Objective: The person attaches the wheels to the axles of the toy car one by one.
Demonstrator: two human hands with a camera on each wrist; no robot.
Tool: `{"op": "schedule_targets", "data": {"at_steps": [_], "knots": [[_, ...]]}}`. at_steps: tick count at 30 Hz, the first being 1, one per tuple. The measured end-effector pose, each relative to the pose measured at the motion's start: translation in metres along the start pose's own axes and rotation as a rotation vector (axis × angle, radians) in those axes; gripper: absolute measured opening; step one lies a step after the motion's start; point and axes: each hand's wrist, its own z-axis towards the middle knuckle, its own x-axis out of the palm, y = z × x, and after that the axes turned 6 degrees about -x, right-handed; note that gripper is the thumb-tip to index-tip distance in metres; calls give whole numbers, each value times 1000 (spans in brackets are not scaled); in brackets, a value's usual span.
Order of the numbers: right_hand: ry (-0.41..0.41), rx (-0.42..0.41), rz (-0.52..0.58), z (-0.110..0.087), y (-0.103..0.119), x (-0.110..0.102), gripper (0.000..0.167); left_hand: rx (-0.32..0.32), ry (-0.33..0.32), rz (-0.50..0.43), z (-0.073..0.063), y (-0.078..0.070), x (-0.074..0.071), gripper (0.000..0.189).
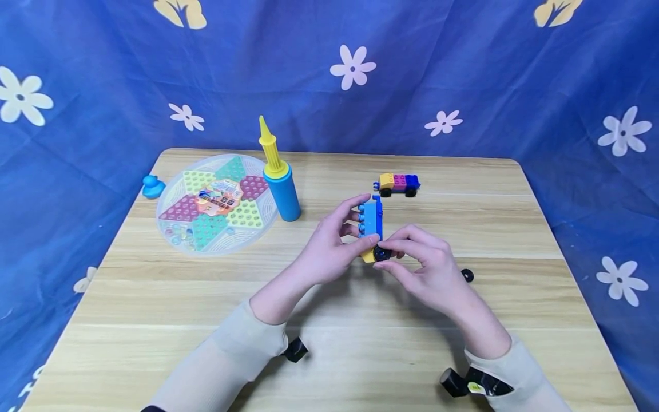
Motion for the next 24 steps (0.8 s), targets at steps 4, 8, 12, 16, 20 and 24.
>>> {"op": "schedule_targets", "data": {"at_steps": [4,8,12,16,20,24], "knots": [[8,45,-34,0,3,0,36,-10,-38,23,0,0,2,69],[-1,63,-41,0,5,0,35,-7,-63,13,0,-1,3,68],[-28,75,-19,0,6,1,35,4,-73,4,-1,-3,3,67],[-48,58,-24,1,7,1,35,10,-79,-4,-2,-3,3,67],[-45,54,-29,0,7,1,35,19,-86,-28,-2,-2,4,67],[-41,37,-54,0,7,2,34,26,-87,-32,-2,-2,3,66]]}}
